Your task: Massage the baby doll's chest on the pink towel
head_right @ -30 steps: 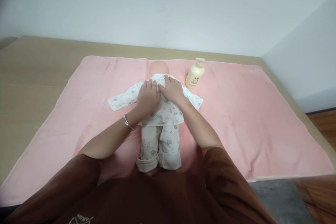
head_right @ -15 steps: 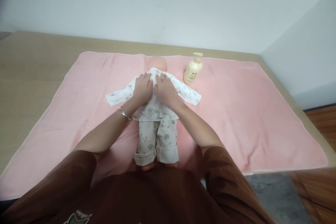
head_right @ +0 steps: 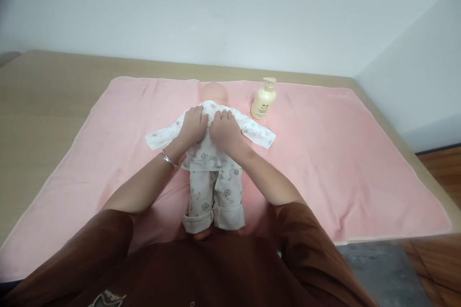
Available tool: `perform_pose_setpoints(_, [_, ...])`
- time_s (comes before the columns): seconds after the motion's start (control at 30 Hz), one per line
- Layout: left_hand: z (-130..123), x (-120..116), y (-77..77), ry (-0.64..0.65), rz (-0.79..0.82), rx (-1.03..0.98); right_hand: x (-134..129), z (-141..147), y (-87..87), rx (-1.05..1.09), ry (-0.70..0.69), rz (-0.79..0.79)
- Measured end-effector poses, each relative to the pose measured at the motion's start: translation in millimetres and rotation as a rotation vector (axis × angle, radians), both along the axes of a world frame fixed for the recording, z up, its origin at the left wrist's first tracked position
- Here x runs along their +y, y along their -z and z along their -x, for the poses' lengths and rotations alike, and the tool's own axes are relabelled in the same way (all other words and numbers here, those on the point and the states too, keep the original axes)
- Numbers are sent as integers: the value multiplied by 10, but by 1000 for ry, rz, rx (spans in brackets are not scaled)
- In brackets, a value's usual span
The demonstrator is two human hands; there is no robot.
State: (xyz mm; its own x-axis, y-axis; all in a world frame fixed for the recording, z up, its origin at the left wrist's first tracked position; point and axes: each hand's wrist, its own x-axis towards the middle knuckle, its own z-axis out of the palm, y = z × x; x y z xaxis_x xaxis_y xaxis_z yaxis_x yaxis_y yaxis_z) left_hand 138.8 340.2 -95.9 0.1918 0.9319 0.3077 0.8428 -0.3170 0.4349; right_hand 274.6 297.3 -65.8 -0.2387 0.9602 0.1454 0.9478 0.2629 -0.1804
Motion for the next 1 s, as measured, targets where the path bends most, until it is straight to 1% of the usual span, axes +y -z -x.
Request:
perform_pose_setpoints(0.07, [-64,-154,-3,18,-36,35,143,-106,-19,41,19,68])
perform_pose_setpoints(0.13, [-121,-287,-16,28,-36,62,270,-197,-25,62,46,106])
perform_pose_setpoints(0.2, [-140,-320,-31,11,-13,74,330,-235,-16,59,59,108])
perform_pose_setpoints(0.3, [-78,-172,-26,-14,6,65,268,-187,9,33,68,72])
perform_pose_setpoints(0.4, [16,37,19,-9,15,38,104,-78,23,14,69,8])
perform_pose_setpoints(0.47, [51,113,50,-9,14,18,17,-18,28,13,60,-41])
perform_pose_setpoints(0.57, [48,105,70,-24,-2,11,12,-2,30,33,42,-47])
perform_pose_setpoints(0.7, [9,18,64,-29,-6,13,193,-108,33,81,28,55])
perform_pose_setpoints(0.8, [-4,-9,74,-40,-19,-12,310,-188,46,107,31,101])
perform_pose_setpoints(1.0, [-2,16,127,-40,-58,-28,338,-202,77,112,30,76])
